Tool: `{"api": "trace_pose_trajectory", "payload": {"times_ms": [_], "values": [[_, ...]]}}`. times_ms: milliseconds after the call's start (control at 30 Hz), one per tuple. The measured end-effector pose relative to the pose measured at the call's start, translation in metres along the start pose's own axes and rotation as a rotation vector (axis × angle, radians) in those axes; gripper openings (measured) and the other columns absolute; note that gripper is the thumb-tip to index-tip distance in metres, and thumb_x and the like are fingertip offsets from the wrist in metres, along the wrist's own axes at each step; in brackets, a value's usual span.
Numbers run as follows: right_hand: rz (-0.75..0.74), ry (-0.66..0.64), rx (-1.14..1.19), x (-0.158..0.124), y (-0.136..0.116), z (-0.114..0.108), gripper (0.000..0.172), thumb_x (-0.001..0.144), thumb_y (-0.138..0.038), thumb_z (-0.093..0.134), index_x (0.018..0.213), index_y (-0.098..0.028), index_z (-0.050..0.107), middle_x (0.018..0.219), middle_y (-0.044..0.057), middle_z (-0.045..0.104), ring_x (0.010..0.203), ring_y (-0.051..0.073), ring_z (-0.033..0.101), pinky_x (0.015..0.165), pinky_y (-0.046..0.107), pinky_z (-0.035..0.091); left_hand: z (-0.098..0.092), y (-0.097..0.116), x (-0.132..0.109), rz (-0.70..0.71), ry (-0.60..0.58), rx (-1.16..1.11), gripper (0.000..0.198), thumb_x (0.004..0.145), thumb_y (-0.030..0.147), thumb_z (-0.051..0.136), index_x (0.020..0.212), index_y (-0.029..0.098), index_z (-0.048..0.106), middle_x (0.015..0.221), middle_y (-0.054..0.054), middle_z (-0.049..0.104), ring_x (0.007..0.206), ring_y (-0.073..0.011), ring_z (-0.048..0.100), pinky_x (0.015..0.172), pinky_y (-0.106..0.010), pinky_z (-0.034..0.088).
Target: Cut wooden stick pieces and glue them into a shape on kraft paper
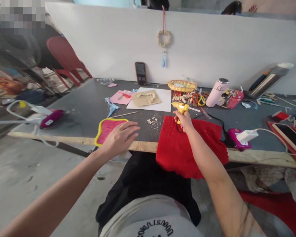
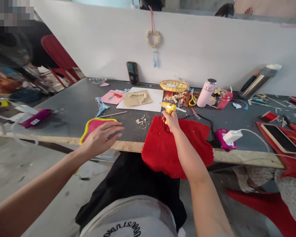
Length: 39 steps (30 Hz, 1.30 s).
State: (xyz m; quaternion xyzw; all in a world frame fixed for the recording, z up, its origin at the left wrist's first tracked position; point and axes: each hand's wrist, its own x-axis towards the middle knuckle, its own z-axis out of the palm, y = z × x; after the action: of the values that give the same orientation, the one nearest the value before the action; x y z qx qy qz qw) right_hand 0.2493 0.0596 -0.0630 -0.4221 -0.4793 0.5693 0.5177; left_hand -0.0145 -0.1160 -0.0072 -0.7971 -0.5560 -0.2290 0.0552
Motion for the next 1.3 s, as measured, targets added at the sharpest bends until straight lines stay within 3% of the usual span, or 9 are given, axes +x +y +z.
{"api": "trace_pose_trajectory", "payload": {"times_ms": [267,400,567,1000,1300], "values": [[0.027,0.021,0.022,0.001,0.004,-0.001,0.025,0.072,-0.037,0.071,0.081,-0.02,0.056,0.062,-0.004,0.061,0.047,0.007,0.05,0.045,0.02,0.041,-0.005,0.011,0.021,0.058,-0.016,-0.012,0.033,0.096,0.032,0.045,0.11,0.017,0.07,0.122,-0.012,0.067,0.11,-0.0258,0.065,0.096,-0.041,0.053],[0.039,0.018,0.043,0.001,0.005,-0.003,0.026,0.072,-0.038,0.072,0.08,-0.019,0.056,0.064,-0.003,0.062,0.048,0.007,0.05,0.044,0.02,0.041,-0.003,0.008,0.019,0.033,-0.022,-0.049,0.033,0.096,0.033,0.045,0.11,0.019,0.071,0.122,-0.011,0.067,0.11,-0.0254,0.065,0.098,-0.042,0.052],[0.049,-0.006,0.066,-0.001,0.006,-0.006,0.026,0.071,-0.039,0.073,0.08,-0.019,0.059,0.058,-0.005,0.059,0.046,0.007,0.049,0.043,0.019,0.039,0.001,-0.012,0.002,-0.008,-0.003,-0.065,0.031,0.095,0.033,0.047,0.109,0.021,0.071,0.122,-0.011,0.068,0.11,-0.0261,0.065,0.099,-0.043,0.052],[0.155,-0.089,0.184,-0.002,-0.001,-0.018,0.041,0.06,-0.038,0.085,0.088,-0.021,0.06,0.084,-0.002,0.07,0.059,0.006,0.058,0.05,0.017,0.048,-0.018,-0.055,-0.036,-0.084,0.108,-0.071,0.029,0.095,0.032,0.047,0.106,0.023,0.072,0.117,-0.008,0.071,0.109,-0.0259,0.066,0.095,-0.042,0.055],[0.193,-0.095,0.236,-0.004,-0.005,-0.025,0.037,0.066,-0.035,0.082,0.095,-0.021,0.065,0.087,-0.001,0.069,0.062,0.008,0.059,0.053,0.02,0.052,-0.026,-0.084,-0.035,-0.034,0.148,-0.141,0.031,0.095,0.031,0.046,0.108,0.021,0.072,0.118,-0.009,0.071,0.109,-0.0249,0.066,0.096,-0.04,0.054]]}}
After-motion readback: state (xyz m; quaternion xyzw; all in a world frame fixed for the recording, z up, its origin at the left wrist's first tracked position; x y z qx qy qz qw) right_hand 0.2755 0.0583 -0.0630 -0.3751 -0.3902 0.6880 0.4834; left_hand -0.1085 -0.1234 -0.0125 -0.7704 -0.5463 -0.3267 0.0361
